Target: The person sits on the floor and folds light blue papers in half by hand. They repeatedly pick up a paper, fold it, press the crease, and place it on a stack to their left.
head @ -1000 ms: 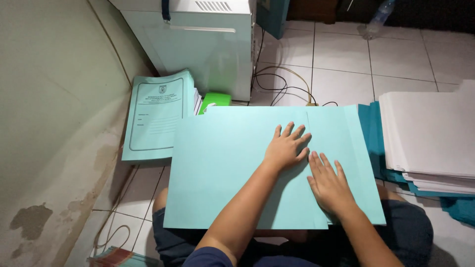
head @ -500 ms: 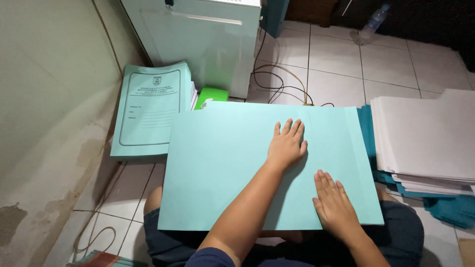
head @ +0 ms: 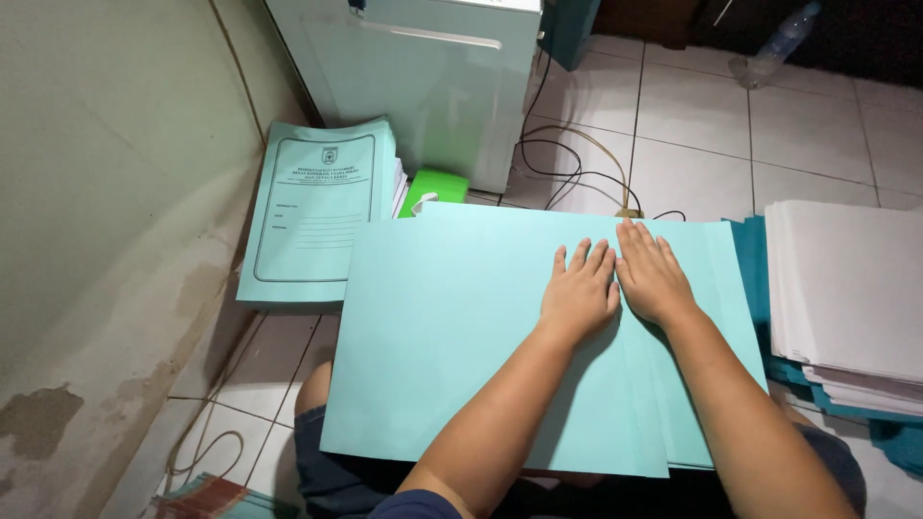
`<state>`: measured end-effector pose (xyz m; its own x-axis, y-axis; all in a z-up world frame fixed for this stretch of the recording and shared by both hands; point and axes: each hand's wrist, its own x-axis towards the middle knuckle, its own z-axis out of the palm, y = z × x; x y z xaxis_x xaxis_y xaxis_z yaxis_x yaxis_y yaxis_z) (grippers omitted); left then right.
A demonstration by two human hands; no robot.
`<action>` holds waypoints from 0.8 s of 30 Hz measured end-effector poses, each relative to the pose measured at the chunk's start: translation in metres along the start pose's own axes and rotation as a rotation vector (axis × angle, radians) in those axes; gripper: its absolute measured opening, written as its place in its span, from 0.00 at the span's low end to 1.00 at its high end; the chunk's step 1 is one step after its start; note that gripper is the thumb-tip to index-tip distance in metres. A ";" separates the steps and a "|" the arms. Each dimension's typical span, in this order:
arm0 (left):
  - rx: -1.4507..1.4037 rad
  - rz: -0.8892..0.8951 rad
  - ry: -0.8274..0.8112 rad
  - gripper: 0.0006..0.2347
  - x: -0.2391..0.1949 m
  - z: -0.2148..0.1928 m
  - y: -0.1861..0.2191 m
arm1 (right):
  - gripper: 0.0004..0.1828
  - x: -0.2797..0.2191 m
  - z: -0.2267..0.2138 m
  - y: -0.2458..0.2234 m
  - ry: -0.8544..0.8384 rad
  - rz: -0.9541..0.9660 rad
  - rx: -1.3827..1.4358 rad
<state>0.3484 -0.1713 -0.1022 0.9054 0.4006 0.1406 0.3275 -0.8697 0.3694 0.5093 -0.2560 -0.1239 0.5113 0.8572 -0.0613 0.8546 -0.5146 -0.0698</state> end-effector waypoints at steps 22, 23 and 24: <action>0.058 -0.038 0.114 0.27 0.003 0.016 -0.002 | 0.37 -0.162 -0.008 -0.039 -0.031 -0.052 0.100; 0.040 -0.043 0.086 0.27 0.003 0.014 -0.003 | 0.36 -0.134 -0.012 -0.035 -0.032 -0.039 0.109; 0.019 -0.048 0.055 0.27 0.003 0.012 -0.002 | 0.35 -0.107 -0.015 -0.032 -0.035 -0.025 0.118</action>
<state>0.3535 -0.1716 -0.1135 0.8725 0.4568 0.1735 0.3758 -0.8542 0.3594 0.4288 -0.3314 -0.0999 0.4845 0.8699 -0.0928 0.8492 -0.4931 -0.1887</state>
